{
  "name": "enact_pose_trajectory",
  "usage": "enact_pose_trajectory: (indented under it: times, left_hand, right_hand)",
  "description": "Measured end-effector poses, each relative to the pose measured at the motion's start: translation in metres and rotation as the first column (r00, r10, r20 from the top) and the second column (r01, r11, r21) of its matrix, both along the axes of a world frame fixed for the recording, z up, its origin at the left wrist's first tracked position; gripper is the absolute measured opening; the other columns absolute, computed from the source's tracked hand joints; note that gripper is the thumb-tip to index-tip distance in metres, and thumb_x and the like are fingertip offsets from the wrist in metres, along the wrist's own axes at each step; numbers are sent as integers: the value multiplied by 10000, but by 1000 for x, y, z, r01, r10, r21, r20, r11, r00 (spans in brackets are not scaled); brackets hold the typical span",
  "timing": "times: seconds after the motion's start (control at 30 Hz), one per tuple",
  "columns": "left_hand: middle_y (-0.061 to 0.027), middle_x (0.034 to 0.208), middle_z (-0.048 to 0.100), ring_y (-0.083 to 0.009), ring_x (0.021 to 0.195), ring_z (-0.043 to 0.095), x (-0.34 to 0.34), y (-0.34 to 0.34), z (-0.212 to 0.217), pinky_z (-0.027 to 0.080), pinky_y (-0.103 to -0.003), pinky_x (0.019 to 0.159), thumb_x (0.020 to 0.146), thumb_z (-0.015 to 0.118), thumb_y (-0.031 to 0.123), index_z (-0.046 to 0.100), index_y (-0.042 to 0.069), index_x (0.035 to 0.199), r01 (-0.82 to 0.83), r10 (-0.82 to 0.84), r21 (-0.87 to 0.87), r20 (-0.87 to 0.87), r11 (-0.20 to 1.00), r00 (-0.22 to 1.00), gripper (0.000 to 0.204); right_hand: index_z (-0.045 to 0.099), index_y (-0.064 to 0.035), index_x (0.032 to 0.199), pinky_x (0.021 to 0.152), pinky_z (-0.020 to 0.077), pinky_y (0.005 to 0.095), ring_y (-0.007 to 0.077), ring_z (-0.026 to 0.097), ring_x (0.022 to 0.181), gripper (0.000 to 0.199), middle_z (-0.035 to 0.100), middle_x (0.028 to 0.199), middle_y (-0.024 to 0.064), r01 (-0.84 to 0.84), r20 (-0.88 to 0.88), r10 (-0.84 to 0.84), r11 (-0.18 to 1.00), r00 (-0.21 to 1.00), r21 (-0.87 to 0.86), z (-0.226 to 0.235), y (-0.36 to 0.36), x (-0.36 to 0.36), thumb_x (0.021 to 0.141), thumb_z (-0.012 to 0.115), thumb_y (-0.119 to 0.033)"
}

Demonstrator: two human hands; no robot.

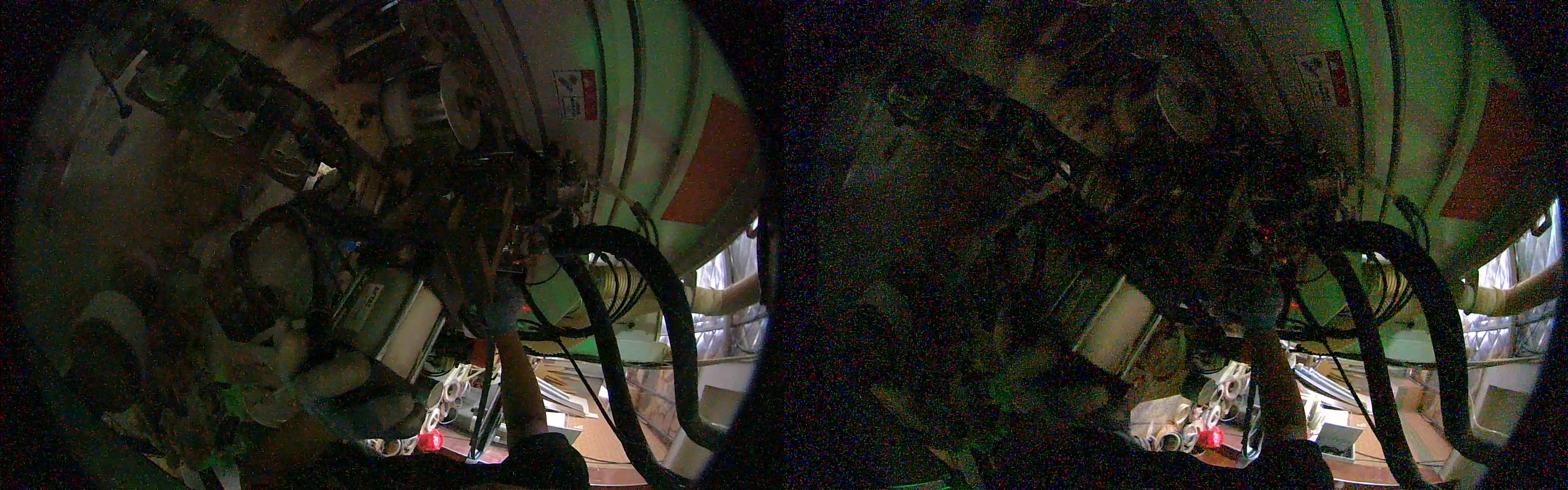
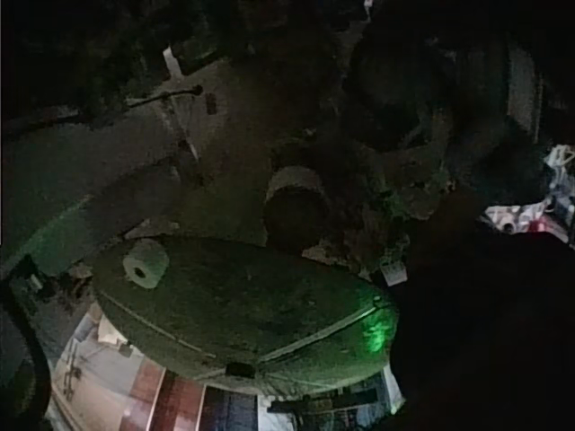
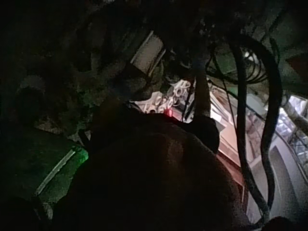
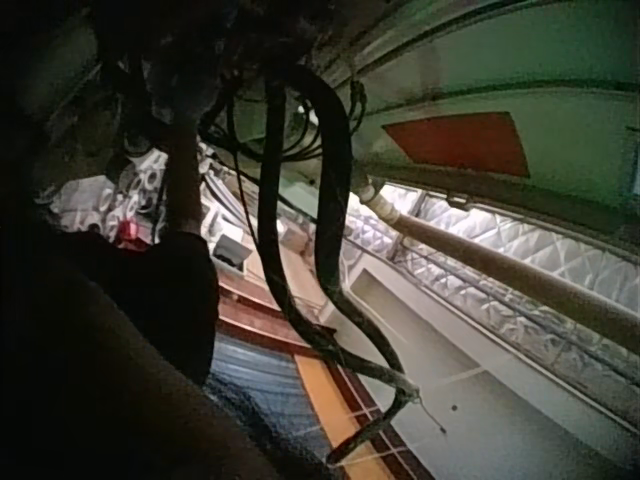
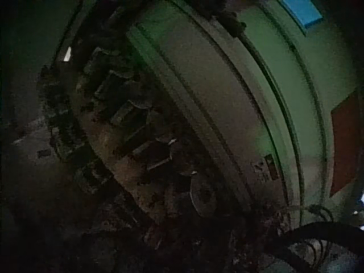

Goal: The person uses a red-handled tool to adjust a circular machine component, then walks to a stack of large flat panels. They repeatedly pick up, flip, and place down individual panels, organizing them in a pile.

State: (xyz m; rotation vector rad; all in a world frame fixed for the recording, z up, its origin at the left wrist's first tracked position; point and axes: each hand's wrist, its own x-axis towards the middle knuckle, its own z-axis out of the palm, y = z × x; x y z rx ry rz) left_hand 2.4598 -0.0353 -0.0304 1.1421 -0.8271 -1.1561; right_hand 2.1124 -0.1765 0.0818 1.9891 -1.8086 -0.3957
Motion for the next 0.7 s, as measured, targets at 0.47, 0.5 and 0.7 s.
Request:
enact_pose_trajectory:
  times: [0.47,0.5,0.7]
  left_hand:
    - [-125,1258,454,-268,1153,427,-8,-36,1,343,-360,977,830,550,211,400,75,1282,-175,188,-71,288,982,939,495]
    - [-125,1259,453,-267,1154,427,-13,-45,-5,342,-359,977,831,550,207,399,74,1283,-176,194,-85,319,981,928,495]
    - [-123,1262,450,-261,1159,423,3,-86,-1,339,-356,980,833,550,186,397,68,1285,-256,309,-174,500,951,809,492]
  right_hand:
    - [592,-98,1023,622,478,351,256,573,732,284,583,831,102,-60,85,57,998,995,26,7,-20,3,779,617,-243]
    - [588,-102,1034,633,478,354,257,573,748,296,583,852,102,-42,117,39,999,992,24,5,-11,-2,779,618,-250]
    - [565,-127,1100,701,478,367,266,573,846,367,578,981,99,-140,562,203,978,802,-153,19,85,15,776,619,-292]
